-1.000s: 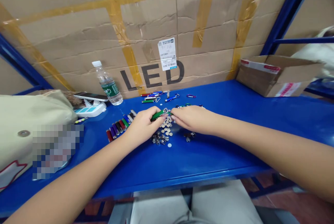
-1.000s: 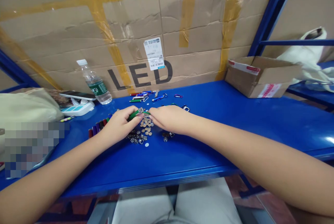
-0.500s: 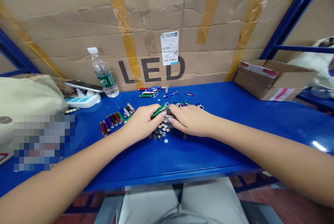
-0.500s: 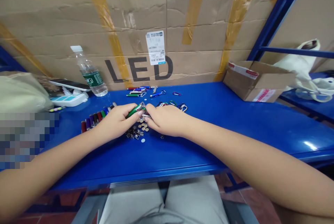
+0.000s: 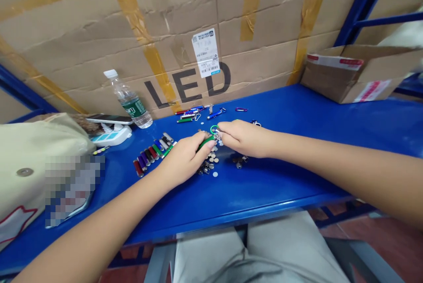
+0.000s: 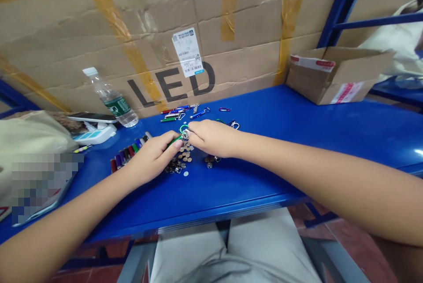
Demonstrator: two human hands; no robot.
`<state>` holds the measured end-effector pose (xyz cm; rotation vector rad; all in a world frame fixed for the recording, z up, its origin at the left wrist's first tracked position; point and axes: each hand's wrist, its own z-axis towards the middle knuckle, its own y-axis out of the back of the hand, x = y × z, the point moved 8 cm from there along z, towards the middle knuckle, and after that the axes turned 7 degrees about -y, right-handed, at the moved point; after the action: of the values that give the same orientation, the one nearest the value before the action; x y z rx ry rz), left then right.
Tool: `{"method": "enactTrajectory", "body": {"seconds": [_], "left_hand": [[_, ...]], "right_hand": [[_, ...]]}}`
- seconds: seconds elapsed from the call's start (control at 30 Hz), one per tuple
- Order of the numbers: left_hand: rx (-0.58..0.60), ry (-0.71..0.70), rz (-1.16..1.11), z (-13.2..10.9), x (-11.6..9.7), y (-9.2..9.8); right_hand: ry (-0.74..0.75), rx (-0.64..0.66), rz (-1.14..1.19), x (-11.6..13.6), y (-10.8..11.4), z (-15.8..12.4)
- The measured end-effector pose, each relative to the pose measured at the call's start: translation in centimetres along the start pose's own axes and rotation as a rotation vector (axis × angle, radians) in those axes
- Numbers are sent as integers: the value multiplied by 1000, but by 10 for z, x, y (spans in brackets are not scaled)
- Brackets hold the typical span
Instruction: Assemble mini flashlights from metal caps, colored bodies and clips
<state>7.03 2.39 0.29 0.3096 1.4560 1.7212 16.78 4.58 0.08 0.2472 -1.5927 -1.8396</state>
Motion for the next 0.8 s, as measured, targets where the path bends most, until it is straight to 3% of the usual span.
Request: {"method": "enactTrajectory", "body": {"seconds": [0.2,0.6,0.8], "left_hand": [[-24,-28,125,2,-4,6],[-74,30,492,-1,-7,11],[-35,65,619,16,-6,11]], "right_hand": [[15,15,225,-3,1,0],[-93,58,143,-7,-3,1],[-98,95,226,-13,2,6]]}}
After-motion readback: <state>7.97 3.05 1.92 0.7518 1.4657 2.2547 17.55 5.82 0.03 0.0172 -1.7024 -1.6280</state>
